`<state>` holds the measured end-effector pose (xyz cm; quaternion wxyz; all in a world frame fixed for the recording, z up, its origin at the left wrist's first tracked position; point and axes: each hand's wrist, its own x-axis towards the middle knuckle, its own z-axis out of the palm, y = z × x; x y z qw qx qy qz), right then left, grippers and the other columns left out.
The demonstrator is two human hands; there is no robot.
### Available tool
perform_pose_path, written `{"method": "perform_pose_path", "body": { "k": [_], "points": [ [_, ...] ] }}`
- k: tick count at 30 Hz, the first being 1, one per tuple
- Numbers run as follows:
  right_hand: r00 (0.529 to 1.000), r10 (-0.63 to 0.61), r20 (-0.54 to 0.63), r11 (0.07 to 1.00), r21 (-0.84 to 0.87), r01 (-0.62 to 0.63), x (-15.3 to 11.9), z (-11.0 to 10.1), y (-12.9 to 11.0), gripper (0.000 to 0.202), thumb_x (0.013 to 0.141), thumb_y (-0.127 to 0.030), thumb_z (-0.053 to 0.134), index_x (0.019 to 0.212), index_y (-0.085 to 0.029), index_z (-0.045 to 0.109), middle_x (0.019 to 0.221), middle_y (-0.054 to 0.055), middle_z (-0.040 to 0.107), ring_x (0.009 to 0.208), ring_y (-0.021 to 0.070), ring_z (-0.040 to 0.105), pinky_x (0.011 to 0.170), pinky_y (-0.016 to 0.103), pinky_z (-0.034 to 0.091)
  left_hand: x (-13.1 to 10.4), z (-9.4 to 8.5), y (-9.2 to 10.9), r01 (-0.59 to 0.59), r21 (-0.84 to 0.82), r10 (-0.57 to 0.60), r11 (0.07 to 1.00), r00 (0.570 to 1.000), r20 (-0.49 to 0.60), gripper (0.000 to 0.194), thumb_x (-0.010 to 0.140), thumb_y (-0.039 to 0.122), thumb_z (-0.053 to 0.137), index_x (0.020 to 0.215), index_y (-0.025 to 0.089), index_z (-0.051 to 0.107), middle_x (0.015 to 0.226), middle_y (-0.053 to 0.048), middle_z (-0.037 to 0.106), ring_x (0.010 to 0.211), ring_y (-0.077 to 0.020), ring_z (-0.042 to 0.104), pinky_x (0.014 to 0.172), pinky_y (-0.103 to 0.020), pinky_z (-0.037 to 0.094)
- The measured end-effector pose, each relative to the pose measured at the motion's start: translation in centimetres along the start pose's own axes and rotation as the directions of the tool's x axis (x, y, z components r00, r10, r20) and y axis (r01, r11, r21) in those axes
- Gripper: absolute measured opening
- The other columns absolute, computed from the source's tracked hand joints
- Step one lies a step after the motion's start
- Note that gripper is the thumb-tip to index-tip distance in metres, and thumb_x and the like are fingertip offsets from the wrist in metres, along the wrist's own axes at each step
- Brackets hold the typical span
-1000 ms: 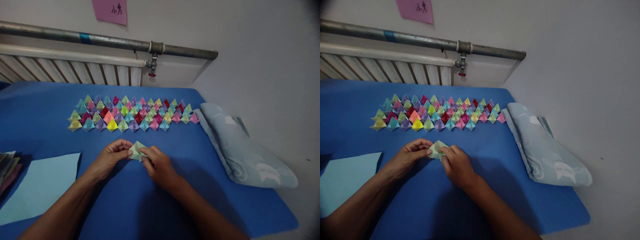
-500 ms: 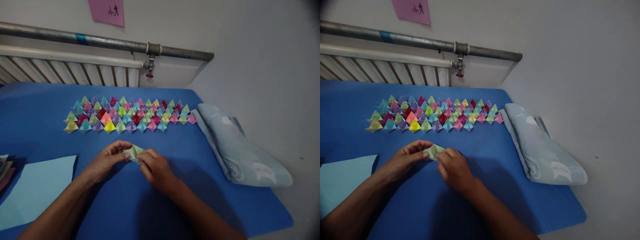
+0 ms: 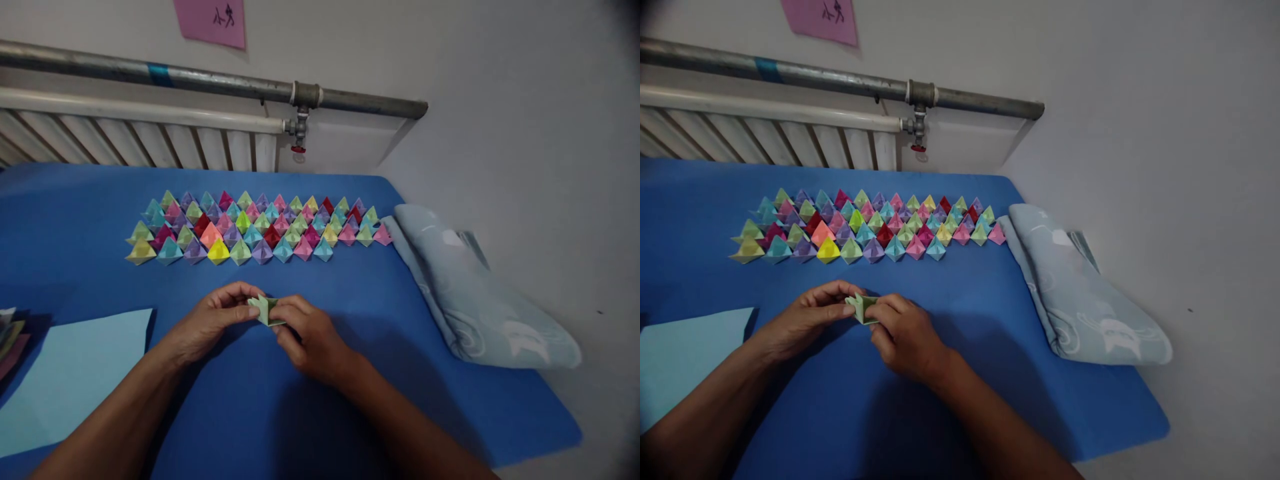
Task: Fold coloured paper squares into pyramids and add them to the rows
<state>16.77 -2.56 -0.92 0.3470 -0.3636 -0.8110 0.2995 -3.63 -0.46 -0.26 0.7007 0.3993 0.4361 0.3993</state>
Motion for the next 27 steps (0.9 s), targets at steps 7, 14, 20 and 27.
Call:
{"method": "perform_pose_path", "body": {
  "k": [7, 14, 20, 27],
  "points": [
    [0.991, 0.052, -0.127, 0.995, 0.089, -0.041, -0.18, 0.4, 0.16, 0.02, 0.086, -0.014, 0.059, 0.103, -0.022, 0.064, 0.112, 0.007, 0.063, 0.08, 0.0124, 0.063, 0.073, 0.027, 0.053, 0.06, -0.03, 0.2, -0.02, -0.004, 0.019, 1.0, 0.999, -0.035, 0.024, 0.06, 0.032, 0.09, 0.072, 0.019, 0.074, 0.077, 0.0, 0.07, 0.071, -0.0105, 0.06, 0.071, -0.022, 0.047],
    [0.981, 0.141, -0.132, 0.987, 0.103, -0.128, -0.22, 0.27, 0.28, 0.013, 0.084, -0.015, 0.06, 0.093, -0.02, 0.067, 0.127, 0.009, 0.058, 0.066, 0.007, 0.058, 0.07, 0.028, 0.051, 0.0, -0.13, 0.2, 0.033, -0.045, -0.034, 0.998, 0.999, -0.025, 0.026, 0.057, 0.031, 0.091, 0.07, 0.018, 0.072, 0.073, 0.0, 0.069, 0.068, -0.0106, 0.061, 0.067, -0.021, 0.047],
    [0.937, 0.345, -0.05, 0.927, 0.172, -0.333, 0.25, 0.15, -0.3, 0.016, 0.083, -0.02, 0.061, 0.099, -0.021, 0.066, 0.082, 0.0, 0.066, 0.066, 0.0116, 0.056, 0.062, 0.024, 0.045, 0.24, -0.22, 0.01, 0.025, -0.084, -0.028, 0.996, 0.999, -0.038, 0.024, 0.058, 0.026, 0.091, 0.071, 0.018, 0.072, 0.062, 0.003, 0.065, 0.058, -0.0081, 0.058, 0.058, -0.018, 0.045],
    [0.861, 0.508, -0.027, 0.803, 0.377, -0.462, 0.55, -0.02, -0.59, 0.022, 0.079, -0.025, 0.061, 0.102, -0.023, 0.063, 0.091, 0.0, 0.068, 0.076, 0.0132, 0.061, 0.066, 0.025, 0.047, 0.07, 0.05, 0.04, 0.04, -0.107, -0.04, 0.994, 0.999, 0.002, 0.036, 0.059, 0.028, 0.091, 0.09, 0.02, 0.075, 0.079, -0.001, 0.073, 0.068, -0.012, 0.065, 0.068, -0.023, 0.052]
  ]
}}
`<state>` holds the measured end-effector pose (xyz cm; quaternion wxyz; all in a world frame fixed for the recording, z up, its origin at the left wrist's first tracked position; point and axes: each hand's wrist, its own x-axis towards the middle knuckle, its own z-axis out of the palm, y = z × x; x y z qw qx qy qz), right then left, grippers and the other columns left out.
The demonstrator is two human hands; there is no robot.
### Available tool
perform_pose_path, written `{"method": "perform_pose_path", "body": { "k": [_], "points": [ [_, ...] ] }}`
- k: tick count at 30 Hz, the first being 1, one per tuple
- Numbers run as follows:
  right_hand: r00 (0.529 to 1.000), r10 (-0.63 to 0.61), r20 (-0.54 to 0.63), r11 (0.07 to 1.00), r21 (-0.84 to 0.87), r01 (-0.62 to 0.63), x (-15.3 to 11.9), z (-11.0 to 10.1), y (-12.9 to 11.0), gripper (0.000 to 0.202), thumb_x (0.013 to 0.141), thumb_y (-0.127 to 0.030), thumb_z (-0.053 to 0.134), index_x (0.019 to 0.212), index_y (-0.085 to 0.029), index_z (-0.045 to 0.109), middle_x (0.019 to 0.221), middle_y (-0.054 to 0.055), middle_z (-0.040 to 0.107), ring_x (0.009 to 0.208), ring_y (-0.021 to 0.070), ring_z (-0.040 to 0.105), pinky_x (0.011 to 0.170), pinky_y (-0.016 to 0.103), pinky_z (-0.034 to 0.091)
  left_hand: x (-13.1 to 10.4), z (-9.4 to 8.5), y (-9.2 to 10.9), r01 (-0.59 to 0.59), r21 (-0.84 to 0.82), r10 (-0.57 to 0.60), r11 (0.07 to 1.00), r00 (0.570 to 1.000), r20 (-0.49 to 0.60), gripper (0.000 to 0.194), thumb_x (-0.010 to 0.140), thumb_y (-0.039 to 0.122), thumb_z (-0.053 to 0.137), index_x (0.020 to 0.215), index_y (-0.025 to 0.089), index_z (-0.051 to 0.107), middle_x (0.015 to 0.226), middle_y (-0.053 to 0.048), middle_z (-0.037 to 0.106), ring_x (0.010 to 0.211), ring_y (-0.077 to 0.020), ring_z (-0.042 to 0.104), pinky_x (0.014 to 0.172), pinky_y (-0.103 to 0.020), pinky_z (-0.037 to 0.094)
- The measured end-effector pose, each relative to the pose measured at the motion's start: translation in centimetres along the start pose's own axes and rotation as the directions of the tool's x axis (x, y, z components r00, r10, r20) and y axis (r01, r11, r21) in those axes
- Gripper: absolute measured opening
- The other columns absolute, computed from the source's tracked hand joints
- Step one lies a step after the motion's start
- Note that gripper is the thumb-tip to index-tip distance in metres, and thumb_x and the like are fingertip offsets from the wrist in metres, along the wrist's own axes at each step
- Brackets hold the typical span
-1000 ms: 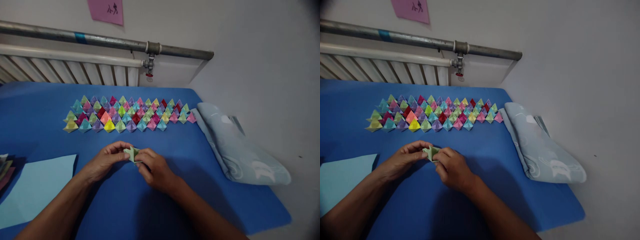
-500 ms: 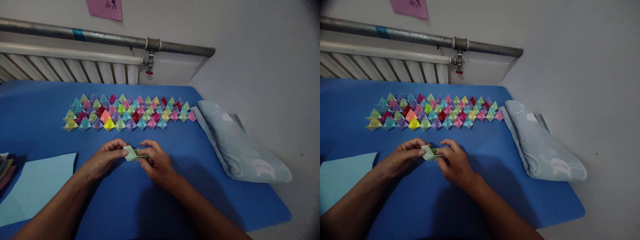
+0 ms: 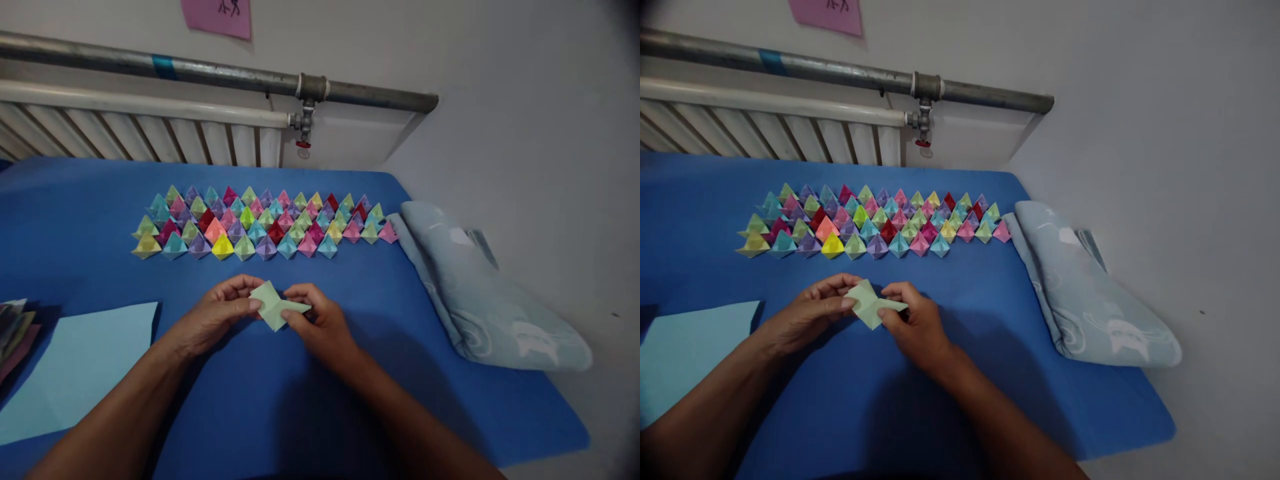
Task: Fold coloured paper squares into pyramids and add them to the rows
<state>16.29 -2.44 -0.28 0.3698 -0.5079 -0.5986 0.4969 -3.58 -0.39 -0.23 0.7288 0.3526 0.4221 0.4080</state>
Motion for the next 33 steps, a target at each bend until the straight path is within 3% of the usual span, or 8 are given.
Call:
{"method": "perform_pose_path", "body": {
  "k": [4, 11, 18, 25, 33],
  "points": [
    [0.999, 0.018, -0.031, 0.999, 0.029, -0.017, 0.1, 0.2, 0.0, 0.021, 0.078, -0.026, 0.06, 0.099, -0.024, 0.063, 0.093, 0.0, 0.068, 0.077, 0.0138, 0.061, 0.065, 0.025, 0.047, 0.0, 0.3, -0.5, 0.007, 0.021, -0.007, 1.0, 1.0, -0.018, 0.049, 0.054, 0.021, 0.092, 0.099, 0.022, 0.074, 0.086, -0.001, 0.074, 0.074, -0.0126, 0.066, 0.072, -0.024, 0.053],
    [0.992, 0.112, 0.052, 0.97, 0.211, -0.12, 0.2, 0.3, -0.2, 0.024, 0.075, -0.027, 0.064, 0.097, -0.022, 0.06, 0.081, -0.003, 0.061, 0.059, 0.0082, 0.053, 0.055, 0.022, 0.043, 0.2, 0.3, -1.2, -0.042, 0.072, 0.044, 0.997, 0.999, -0.026, 0.037, 0.063, 0.023, 0.087, 0.097, 0.02, 0.071, 0.081, -0.001, 0.073, 0.069, -0.0127, 0.064, 0.069, -0.026, 0.051],
    [0.982, 0.157, 0.103, 0.945, 0.274, -0.18, 0.4, 0.2, -0.3, 0.022, 0.074, -0.027, 0.065, 0.095, -0.022, 0.059, 0.076, -0.004, 0.061, 0.058, 0.008, 0.052, 0.051, 0.02, 0.039, 0.1, 0.7, -0.9, -0.045, 0.111, 0.049, 0.993, 0.998, -0.037, 0.023, 0.067, 0.03, 0.084, 0.081, 0.017, 0.071, 0.061, 0.002, 0.066, 0.057, -0.01, 0.058, 0.061, -0.023, 0.044],
    [0.967, 0.194, 0.166, 0.925, 0.298, -0.237, 0.7, 0.1, -0.2, 0.019, 0.073, -0.031, 0.066, 0.088, -0.021, 0.06, 0.067, -0.006, 0.057, 0.053, 0.0074, 0.047, 0.05, 0.021, 0.036, 0.1, 0.7, -1.0, -0.05, 0.141, 0.059, 0.989, 0.996, -0.06, 0.027, 0.067, 0.036, 0.085, 0.065, 0.017, 0.065, 0.056, 0.001, 0.064, 0.056, -0.0104, 0.057, 0.06, -0.023, 0.043],
    [0.966, 0.214, 0.147, 0.927, 0.281, -0.248, 0.7, 0.2, -0.1, 0.017, 0.075, -0.032, 0.065, 0.087, -0.02, 0.063, 0.062, -0.007, 0.053, 0.051, 0.0066, 0.045, 0.05, 0.02, 0.037, 0.0, 0.8, -1.0, -0.027, 0.108, 0.026, 0.994, 1.0, 0.008, 0.025, 0.065, 0.032, 0.086, 0.078, 0.017, 0.072, 0.064, 0.0, 0.067, 0.06, -0.011, 0.058, 0.061, -0.023, 0.044]
  ]
}}
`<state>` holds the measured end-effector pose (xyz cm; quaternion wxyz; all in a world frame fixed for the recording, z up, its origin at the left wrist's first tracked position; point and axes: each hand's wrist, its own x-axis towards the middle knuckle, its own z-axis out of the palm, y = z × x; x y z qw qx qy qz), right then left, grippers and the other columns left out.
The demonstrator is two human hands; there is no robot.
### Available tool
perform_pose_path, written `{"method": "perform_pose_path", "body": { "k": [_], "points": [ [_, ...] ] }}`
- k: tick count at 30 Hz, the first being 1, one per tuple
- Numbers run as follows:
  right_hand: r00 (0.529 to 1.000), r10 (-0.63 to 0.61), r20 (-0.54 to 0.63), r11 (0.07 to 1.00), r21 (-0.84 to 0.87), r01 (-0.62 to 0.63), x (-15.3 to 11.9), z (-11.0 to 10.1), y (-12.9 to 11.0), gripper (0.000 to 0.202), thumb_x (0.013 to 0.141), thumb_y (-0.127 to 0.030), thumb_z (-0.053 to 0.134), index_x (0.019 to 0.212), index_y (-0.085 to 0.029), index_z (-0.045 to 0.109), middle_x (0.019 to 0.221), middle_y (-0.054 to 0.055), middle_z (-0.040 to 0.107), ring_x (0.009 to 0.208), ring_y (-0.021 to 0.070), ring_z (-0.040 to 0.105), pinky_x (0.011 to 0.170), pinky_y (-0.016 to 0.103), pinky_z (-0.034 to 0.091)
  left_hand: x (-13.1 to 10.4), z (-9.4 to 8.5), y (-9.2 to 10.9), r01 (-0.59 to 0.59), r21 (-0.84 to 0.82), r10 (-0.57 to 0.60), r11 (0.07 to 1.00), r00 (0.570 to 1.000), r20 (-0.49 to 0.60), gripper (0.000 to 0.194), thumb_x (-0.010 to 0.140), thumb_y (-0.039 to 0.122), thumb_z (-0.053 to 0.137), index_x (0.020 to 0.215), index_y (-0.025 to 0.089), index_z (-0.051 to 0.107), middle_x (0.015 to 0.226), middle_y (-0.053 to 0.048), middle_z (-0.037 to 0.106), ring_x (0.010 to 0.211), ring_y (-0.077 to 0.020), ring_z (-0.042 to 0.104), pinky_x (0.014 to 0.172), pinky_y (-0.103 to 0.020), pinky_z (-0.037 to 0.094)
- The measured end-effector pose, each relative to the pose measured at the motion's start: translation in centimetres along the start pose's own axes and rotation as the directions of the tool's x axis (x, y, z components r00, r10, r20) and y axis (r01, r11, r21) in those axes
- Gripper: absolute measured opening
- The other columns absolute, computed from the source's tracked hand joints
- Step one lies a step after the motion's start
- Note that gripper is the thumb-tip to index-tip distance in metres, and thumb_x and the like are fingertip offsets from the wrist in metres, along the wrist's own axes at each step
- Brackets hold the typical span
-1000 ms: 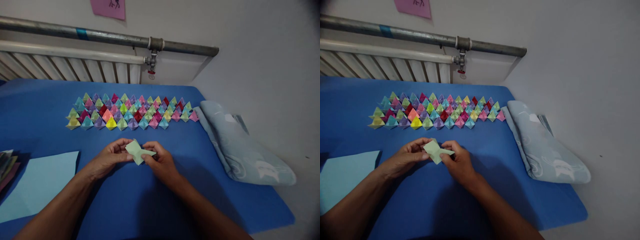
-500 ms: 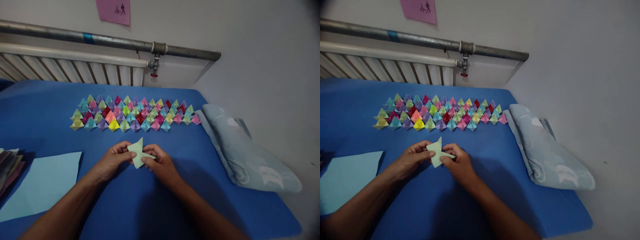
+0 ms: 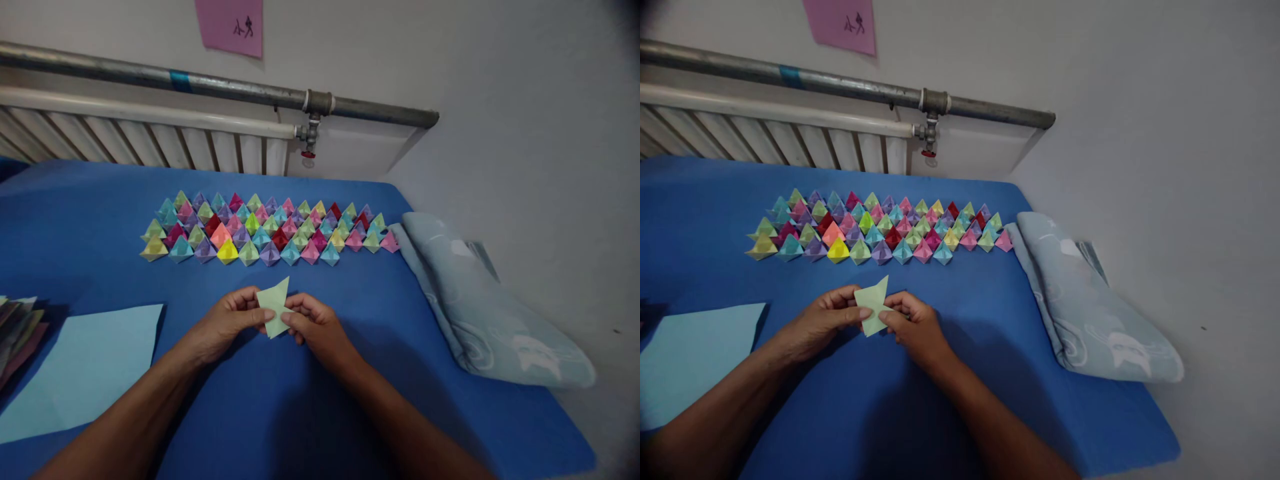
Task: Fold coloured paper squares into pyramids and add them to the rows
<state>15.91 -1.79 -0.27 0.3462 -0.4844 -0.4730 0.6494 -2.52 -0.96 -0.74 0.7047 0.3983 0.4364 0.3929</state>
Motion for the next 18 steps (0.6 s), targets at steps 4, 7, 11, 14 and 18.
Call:
{"method": "perform_pose_path", "body": {
  "k": [4, 7, 11, 14, 18],
  "points": [
    [1.0, -0.022, -0.015, 1.0, 0.007, 0.022, 0.14, 0.07, 0.37, 0.017, 0.075, -0.032, 0.065, 0.087, -0.02, 0.063, 0.063, -0.006, 0.053, 0.053, 0.0072, 0.046, 0.051, 0.021, 0.038, -0.1, 0.3, -0.03, 0.024, 0.001, -0.024, 1.0, 1.0, 0.02, 0.032, 0.062, 0.028, 0.087, 0.09, 0.018, 0.075, 0.073, -0.001, 0.07, 0.064, -0.0119, 0.058, 0.061, -0.024, 0.045],
    [0.999, -0.038, -0.005, 0.999, 0.011, 0.038, 0.21, 0.11, 0.57, 0.016, 0.074, -0.032, 0.066, 0.085, -0.021, 0.063, 0.064, -0.006, 0.054, 0.054, 0.0073, 0.045, 0.053, 0.021, 0.038, -0.12, 0.37, 0.03, 0.029, 0.007, -0.029, 1.0, 0.999, 0.023, 0.03, 0.061, 0.026, 0.086, 0.088, 0.018, 0.075, 0.073, -0.001, 0.069, 0.062, -0.0119, 0.056, 0.059, -0.024, 0.043],
    [0.998, -0.062, -0.012, 0.998, 0.004, 0.062, 0.27, 0.19, 0.6, 0.017, 0.075, -0.035, 0.066, 0.086, -0.021, 0.065, 0.067, -0.004, 0.057, 0.061, 0.0094, 0.049, 0.058, 0.022, 0.039, -0.16, 0.38, 0.08, 0.038, 0.021, -0.039, 0.999, 0.998, 0.042, 0.028, 0.061, 0.024, 0.084, 0.087, 0.018, 0.075, 0.074, -0.001, 0.069, 0.063, -0.0122, 0.056, 0.059, -0.024, 0.044],
    [0.999, -0.044, -0.031, 0.999, 0.009, 0.044, 0.27, 0.29, 0.5, 0.019, 0.074, -0.036, 0.066, 0.085, -0.021, 0.065, 0.068, -0.004, 0.058, 0.063, 0.0103, 0.051, 0.058, 0.023, 0.039, -0.2, 0.49, 0.09, 0.053, 0.02, -0.054, 0.998, 0.997, 0.049, 0.029, 0.061, 0.023, 0.084, 0.088, 0.018, 0.075, 0.074, -0.001, 0.069, 0.063, -0.0122, 0.057, 0.059, -0.024, 0.044],
    [0.998, -0.048, -0.046, 0.999, 0.003, 0.048, 0.26, 0.42, 0.4, 0.018, 0.074, -0.037, 0.065, 0.081, -0.021, 0.063, 0.069, -0.004, 0.058, 0.063, 0.0105, 0.051, 0.057, 0.022, 0.038, -0.25, 0.71, 0.13, 0.069, 0.014, -0.069, 0.998, 0.997, 0.044, 0.03, 0.061, 0.022, 0.083, 0.089, 0.017, 0.075, 0.073, -0.001, 0.07, 0.063, -0.0125, 0.058, 0.057, -0.023, 0.043]
  ]
}}
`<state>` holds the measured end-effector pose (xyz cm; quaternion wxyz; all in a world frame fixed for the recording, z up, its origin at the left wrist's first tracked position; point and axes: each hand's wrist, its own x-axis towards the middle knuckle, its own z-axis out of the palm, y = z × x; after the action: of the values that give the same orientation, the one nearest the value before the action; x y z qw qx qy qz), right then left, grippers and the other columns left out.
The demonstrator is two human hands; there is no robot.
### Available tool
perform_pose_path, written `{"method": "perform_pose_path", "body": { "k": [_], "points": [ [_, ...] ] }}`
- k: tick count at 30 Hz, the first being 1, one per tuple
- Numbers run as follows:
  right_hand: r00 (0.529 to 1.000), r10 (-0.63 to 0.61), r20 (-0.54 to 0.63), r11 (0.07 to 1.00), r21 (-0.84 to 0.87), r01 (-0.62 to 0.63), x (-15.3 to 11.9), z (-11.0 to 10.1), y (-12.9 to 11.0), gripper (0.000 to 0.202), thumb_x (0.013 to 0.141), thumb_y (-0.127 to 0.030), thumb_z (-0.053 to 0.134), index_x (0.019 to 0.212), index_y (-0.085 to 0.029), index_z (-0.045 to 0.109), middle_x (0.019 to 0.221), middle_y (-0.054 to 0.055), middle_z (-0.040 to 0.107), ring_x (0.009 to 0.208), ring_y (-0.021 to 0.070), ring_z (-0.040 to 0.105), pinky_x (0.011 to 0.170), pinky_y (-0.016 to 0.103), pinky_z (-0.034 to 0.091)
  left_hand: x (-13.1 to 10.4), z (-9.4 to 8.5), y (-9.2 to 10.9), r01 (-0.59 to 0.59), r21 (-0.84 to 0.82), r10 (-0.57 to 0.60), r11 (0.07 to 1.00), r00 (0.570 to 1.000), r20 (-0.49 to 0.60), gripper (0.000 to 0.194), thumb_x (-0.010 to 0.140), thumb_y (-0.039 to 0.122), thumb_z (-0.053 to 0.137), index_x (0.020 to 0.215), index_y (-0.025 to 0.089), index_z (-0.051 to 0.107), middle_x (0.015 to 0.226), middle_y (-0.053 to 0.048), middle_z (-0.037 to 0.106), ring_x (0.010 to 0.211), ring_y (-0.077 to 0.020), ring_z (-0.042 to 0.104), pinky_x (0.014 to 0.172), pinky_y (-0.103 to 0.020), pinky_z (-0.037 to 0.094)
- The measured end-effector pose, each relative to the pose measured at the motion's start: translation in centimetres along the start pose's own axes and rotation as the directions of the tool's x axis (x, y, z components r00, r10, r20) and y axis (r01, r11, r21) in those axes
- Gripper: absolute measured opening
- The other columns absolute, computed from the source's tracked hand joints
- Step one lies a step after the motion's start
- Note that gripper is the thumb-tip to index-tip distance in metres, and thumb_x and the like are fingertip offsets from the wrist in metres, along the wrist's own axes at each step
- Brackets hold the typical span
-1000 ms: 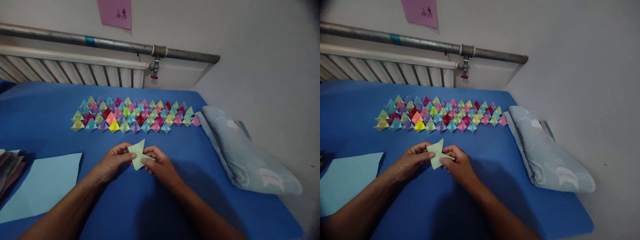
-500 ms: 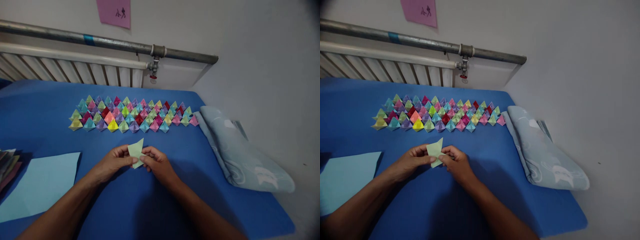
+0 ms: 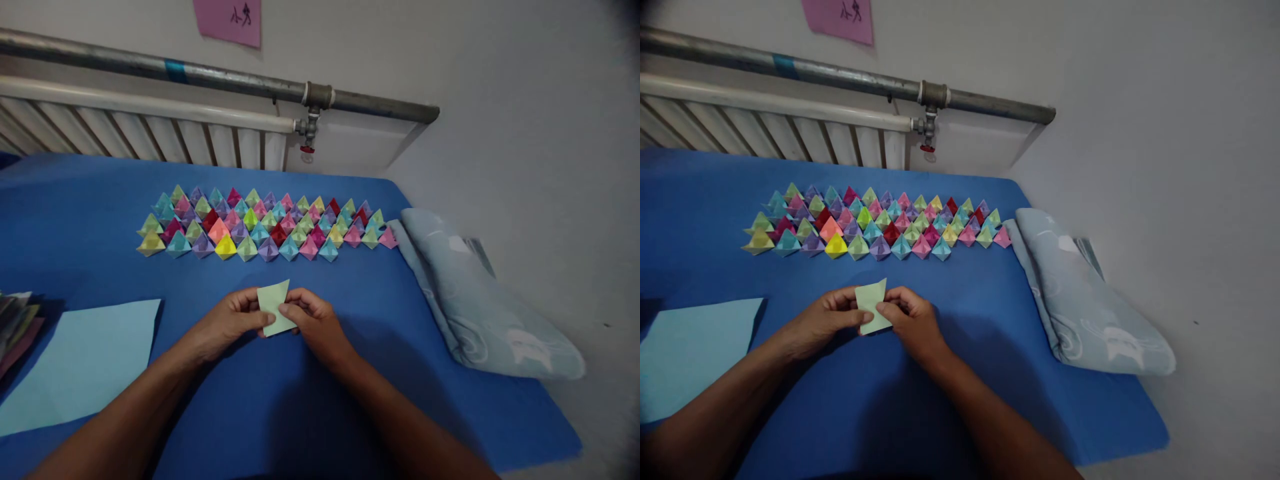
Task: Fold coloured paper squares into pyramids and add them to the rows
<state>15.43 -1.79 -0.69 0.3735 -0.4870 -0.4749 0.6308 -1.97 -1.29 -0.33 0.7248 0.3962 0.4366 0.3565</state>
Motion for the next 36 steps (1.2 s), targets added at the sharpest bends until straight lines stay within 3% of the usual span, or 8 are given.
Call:
{"method": "perform_pose_path", "body": {
  "k": [6, 13, 22, 36],
  "points": [
    [0.997, -0.063, -0.046, 0.997, -0.052, 0.06, -0.1, 0.28, 0.27, 0.016, 0.076, -0.036, 0.063, 0.073, -0.022, 0.057, 0.066, -0.004, 0.056, 0.059, 0.0103, 0.05, 0.056, 0.022, 0.04, 0.06, 0.13, -0.2, 0.012, 0.002, -0.012, 1.0, 1.0, 0.009, 0.027, 0.062, 0.023, 0.08, 0.088, 0.017, 0.075, 0.071, -0.001, 0.069, 0.059, -0.0113, 0.055, 0.054, -0.022, 0.042],
    [0.975, -0.212, -0.064, 0.959, -0.208, 0.194, -0.29, 0.54, 0.6, 0.011, 0.08, -0.033, 0.059, 0.078, -0.022, 0.059, 0.073, -0.001, 0.059, 0.066, 0.0129, 0.055, 0.058, 0.024, 0.042, 0.0, 0.18, -0.09, 0.033, -0.019, -0.034, 0.999, 0.999, -0.014, 0.028, 0.064, 0.032, 0.083, 0.088, 0.017, 0.076, 0.071, -0.001, 0.067, 0.06, -0.0108, 0.055, 0.053, -0.022, 0.043],
    [0.995, -0.097, -0.037, 0.989, -0.111, 0.093, -0.38, 0.55, 0.45, 0.016, 0.08, -0.038, 0.059, 0.075, -0.023, 0.055, 0.064, -0.004, 0.051, 0.056, 0.0106, 0.047, 0.051, 0.022, 0.036, 0.1, 0.54, -0.58, 0.006, 0.051, 0.0, 0.999, 0.994, -0.107, 0.031, 0.07, 0.044, 0.078, 0.081, 0.015, 0.074, 0.063, -0.001, 0.064, 0.054, -0.012, 0.056, 0.051, -0.024, 0.045],
    [0.988, -0.148, -0.042, 0.982, -0.128, 0.141, -0.38, 0.36, 0.44, 0.016, 0.082, -0.038, 0.057, 0.078, -0.022, 0.057, 0.064, -0.005, 0.051, 0.055, 0.0093, 0.046, 0.051, 0.021, 0.038, 0.24, 0.57, -0.53, 0.03, -0.027, -0.033, 0.999, 0.994, -0.106, 0.031, 0.067, 0.043, 0.078, 0.079, 0.015, 0.07, 0.059, 0.002, 0.063, 0.05, -0.0098, 0.054, 0.048, -0.022, 0.048]
  ]
}}
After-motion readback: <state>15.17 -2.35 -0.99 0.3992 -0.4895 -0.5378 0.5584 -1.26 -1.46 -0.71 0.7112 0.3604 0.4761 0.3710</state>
